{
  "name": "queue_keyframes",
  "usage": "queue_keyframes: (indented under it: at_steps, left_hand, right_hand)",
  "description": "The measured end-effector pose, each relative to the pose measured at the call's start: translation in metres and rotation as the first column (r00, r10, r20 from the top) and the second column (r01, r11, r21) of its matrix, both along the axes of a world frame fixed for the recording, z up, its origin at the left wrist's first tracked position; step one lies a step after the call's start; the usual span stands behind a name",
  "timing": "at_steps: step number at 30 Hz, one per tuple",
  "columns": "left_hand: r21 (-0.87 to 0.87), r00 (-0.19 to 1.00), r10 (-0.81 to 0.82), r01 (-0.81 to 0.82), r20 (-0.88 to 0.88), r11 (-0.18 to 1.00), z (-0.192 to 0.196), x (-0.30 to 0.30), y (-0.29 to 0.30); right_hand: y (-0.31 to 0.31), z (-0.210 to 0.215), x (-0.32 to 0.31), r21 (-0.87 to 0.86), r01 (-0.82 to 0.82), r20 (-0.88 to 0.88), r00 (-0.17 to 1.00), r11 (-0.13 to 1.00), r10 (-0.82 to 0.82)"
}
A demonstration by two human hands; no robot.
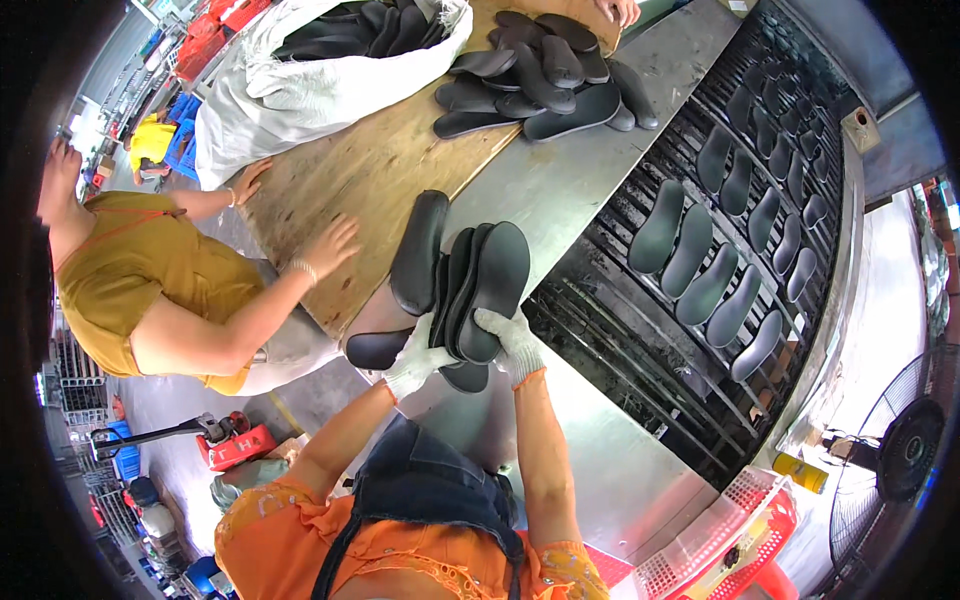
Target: The person picks up black slippers from a large white sack and a wooden table, then places them onto a moving conveyor belt. The slippers are arranged in rows on the belt as it moves away. The person wears white gloves and works alongside a coworker who assists with the sack.
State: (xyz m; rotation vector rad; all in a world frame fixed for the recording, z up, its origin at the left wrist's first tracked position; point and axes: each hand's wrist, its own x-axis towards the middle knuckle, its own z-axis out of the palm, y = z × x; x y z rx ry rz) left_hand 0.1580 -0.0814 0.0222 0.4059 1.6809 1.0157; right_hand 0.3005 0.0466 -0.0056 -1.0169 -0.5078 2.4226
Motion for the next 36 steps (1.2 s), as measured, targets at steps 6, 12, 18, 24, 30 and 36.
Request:
queue_keyframes:
  at_steps: [6, 12, 18, 24, 30, 36]
  left_hand:
    - [-0.119, 0.95, -0.286, 0.271, -0.129, 0.955, 0.018, 0.006, -0.007]
    - [0.083, 0.956, -0.293, 0.295, -0.029, 0.952, -0.021, 0.002, -0.038]
    - [0.016, 0.847, -0.496, 0.508, -0.192, 0.861, -0.016, -0.023, -0.045]
    - [-0.576, 0.084, -0.685, 0.476, -0.723, 0.665, 0.013, -0.049, -0.051]
    - [-0.488, 0.45, -0.705, 0.512, -0.549, 0.707, -0.007, -0.068, -0.07]
    - [-0.56, 0.631, -0.623, 0.337, -0.462, 0.757, 0.028, -0.061, -0.092]
  right_hand:
    - [-0.011, -0.027, 0.019, -0.063, 0.017, 0.015, 1.0, 0.998, -0.016]
    - [-0.012, -0.02, 0.031, -0.168, -0.091, -0.117, 0.991, 0.982, 0.072]
    - [-0.012, -0.034, 0.045, -0.176, -0.121, -0.078, 0.991, 0.977, 0.109]
    - [-0.02, -0.034, 0.054, -0.07, -0.09, -0.035, 0.996, 0.993, 0.088]
    - [-0.023, -0.034, 0.061, -0.049, -0.05, 0.064, 0.997, 0.997, 0.054]
    - [-0.025, -0.03, 0.074, -0.052, -0.036, 0.052, 0.998, 0.998, 0.039]
